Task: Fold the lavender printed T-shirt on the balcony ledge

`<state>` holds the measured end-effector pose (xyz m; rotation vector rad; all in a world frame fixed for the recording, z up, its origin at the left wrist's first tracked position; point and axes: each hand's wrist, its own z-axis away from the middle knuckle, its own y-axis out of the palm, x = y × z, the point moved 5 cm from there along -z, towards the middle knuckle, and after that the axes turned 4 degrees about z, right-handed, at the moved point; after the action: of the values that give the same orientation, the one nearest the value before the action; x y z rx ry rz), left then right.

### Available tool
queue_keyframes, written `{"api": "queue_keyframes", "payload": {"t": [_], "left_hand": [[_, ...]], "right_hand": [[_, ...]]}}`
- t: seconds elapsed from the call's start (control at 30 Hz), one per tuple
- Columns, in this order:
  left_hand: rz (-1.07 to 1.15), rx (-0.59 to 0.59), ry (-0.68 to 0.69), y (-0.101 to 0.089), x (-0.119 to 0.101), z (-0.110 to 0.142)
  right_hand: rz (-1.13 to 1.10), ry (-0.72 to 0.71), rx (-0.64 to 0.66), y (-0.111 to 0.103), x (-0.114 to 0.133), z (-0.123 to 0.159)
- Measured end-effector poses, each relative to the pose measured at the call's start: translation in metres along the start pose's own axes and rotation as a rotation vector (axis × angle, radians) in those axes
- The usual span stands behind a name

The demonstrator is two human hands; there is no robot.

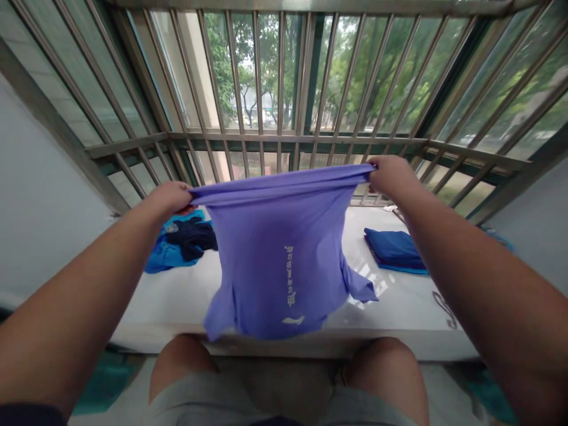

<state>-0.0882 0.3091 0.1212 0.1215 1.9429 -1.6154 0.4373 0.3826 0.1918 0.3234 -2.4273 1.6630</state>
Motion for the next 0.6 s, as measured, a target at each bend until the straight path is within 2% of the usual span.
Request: {"api": "queue_keyframes", "payload": {"t": [0.07,0.17,0.23,0.3,0.33,0.4,0.47,0.53,0.6], "left_hand": [[0.218,-0.101,0.029,-0.029,-0.03,0.001],[0.482,-0.319,0.116,-0.068,-0.056,0.037],[0.434,-0.438,0.204,-0.08,-0.055,0.078],[0.25,-0.518,0.3,-0.074,-0.037,0.121],[0.175,-0.526,0.304,-0.063,-0.021,0.14],[0.136,-0.377,0.269,-0.02,0.021,0.167],[0.186,-0.17,0.302,0.039,0.059,0.187],[0.233,0.052,0.255,0.102,0.096,0.205],[0.23,0.212,0.206,0.159,0.128,0.227]], "right_hand": [[-0.027,0.004,-0.107,-0.027,-0.004,-0.002],[-0.241,0.082,-0.25,-0.057,-0.019,0.022],[-0.413,0.078,-0.359,-0.068,-0.033,0.055],[-0.451,0.049,-0.419,-0.064,-0.053,0.096],[-0.385,0.049,-0.418,-0.056,-0.066,0.118],[-0.195,0.065,-0.274,-0.02,-0.097,0.162],[-0.177,0.084,-0.07,0.034,-0.13,0.209],[-0.223,0.051,0.115,0.094,-0.157,0.258],[-0.27,0.038,0.259,0.15,-0.177,0.307]]}}
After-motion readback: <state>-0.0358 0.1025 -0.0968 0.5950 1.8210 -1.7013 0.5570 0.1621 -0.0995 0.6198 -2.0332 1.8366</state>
